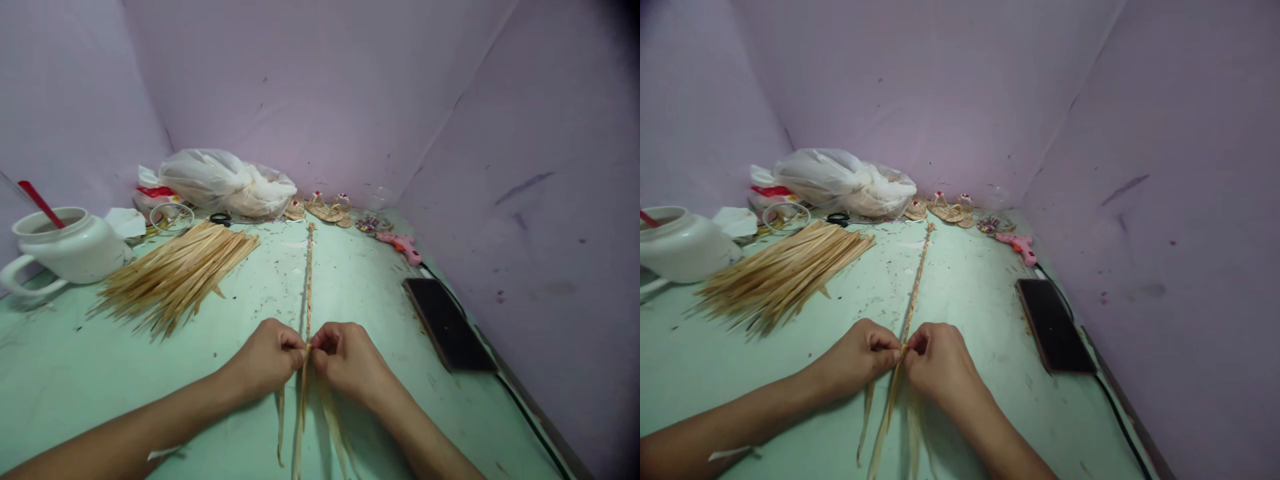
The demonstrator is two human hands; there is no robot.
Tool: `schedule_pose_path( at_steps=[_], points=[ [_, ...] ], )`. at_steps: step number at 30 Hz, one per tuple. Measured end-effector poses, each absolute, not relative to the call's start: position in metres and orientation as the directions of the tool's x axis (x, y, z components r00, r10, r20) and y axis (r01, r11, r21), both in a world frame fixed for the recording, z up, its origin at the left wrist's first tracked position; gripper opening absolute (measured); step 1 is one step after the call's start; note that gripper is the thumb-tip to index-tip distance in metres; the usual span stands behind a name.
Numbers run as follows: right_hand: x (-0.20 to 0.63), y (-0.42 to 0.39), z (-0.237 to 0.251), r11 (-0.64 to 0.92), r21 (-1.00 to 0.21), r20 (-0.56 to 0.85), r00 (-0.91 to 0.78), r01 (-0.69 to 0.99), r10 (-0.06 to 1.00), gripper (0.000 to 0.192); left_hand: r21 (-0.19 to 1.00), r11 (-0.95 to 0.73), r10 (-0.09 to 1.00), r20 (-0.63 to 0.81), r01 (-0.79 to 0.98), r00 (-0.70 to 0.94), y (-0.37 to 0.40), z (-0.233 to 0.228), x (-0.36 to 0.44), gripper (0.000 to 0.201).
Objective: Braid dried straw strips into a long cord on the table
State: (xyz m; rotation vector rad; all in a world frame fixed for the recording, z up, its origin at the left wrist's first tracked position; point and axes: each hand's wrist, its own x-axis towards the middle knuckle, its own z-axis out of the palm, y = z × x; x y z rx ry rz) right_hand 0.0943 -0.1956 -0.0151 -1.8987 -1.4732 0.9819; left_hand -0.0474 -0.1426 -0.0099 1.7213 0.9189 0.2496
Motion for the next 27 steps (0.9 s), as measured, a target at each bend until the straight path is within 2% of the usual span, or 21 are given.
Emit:
schedule_pose_path(
  at_steps=[5,9,12,14,19,23,27],
  points=[
    [0.094,-0.195,-0.014,-0.223,-0.854,-0.195,0.108,0.471,0.975,0.01,0.9,-0.048,0.683,-0.286,0.433,0.672,-0.143,-0.012,-0.049,0.016],
    [0.093,-0.192,-0.012,-0.334,-0.915,-0.332,0.048,0.227,0.942,0.008,0.909,-0.037,0.69,-0.277,0.414,0.669,-0.143,-0.013,-0.05,0.017],
    [0.095,-0.193,-0.009,-0.396,-0.915,-0.396,0.016,0.074,0.918,0.025,0.913,-0.031,0.685,-0.277,0.407,0.674,-0.143,-0.013,-0.05,0.018],
    [0.099,-0.194,-0.008,-0.41,-0.91,-0.408,0.043,0.056,0.912,0.031,0.912,-0.022,0.684,-0.284,0.409,0.671,-0.144,-0.013,-0.051,0.018],
    [0.108,-0.198,-0.008,-0.405,-0.914,-0.401,0.131,0.008,0.907,0.014,0.913,-0.008,0.694,-0.288,0.408,0.659,-0.145,-0.014,-0.051,0.018],
    [0.109,-0.198,-0.004,-0.44,-0.896,-0.444,0.084,-0.061,0.892,0.021,0.913,0.005,0.687,-0.299,0.407,0.662,-0.144,-0.014,-0.05,0.019],
    [0.103,-0.197,-0.003,-0.442,-0.897,-0.441,0.085,-0.012,0.893,0.018,0.909,0.001,0.685,-0.304,0.416,0.662,-0.144,-0.013,-0.051,0.02]
  ],
)
